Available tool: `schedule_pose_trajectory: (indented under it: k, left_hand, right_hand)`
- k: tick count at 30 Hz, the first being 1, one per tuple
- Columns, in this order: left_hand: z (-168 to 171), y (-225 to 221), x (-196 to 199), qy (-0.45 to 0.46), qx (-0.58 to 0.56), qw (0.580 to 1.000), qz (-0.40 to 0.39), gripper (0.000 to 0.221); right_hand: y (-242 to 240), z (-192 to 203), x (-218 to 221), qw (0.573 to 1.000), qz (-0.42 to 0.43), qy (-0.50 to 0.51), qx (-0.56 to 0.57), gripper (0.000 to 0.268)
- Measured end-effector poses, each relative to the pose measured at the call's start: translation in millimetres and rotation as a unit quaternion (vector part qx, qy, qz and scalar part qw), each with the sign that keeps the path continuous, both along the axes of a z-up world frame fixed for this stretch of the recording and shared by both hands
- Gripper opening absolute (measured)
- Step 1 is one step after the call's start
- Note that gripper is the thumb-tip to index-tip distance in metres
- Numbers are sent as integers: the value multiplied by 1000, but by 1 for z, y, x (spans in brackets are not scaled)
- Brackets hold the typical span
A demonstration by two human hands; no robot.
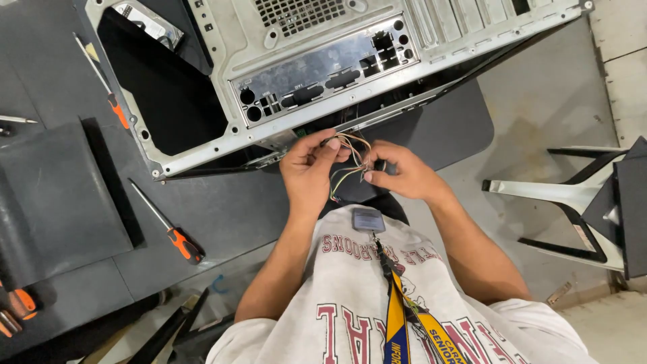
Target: The person places a computer case on a workbench and organizes the internal front panel wires by untangling and separating them.
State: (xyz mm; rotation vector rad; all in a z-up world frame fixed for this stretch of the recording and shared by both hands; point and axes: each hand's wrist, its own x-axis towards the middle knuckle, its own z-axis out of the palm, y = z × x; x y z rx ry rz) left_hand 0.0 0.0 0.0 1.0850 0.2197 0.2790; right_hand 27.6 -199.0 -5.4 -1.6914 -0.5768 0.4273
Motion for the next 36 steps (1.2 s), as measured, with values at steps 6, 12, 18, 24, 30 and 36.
schedule_pose_trajectory:
  k: [6,12,18,24,30,36]
  left_hand:
    - [-3,0,2,-11,4,1000,-24,21]
    - [3,4,6,-21,-17,999,-35,22]
    - [-3,6,5,-23,-28,999,-38,21]
    - [-12,5,5,-20,-15,998,-49,21]
    - [-2,8,2,-20,8,998,-67,20]
    - [2,21,2,-26,10,996,-90,20]
  right_hand:
    - [12,-6,7,996,30,-62,-51,10]
    - [25,14,8,994,40,-102,-4,9]
    - [10,4,9,995,69,-56,-35,13]
    - [8,6,19,988,124,-54,-69,13]
    - [6,4,18,988,122,-11,-92,12]
    - [12,32,14,990,122,37,-66,22]
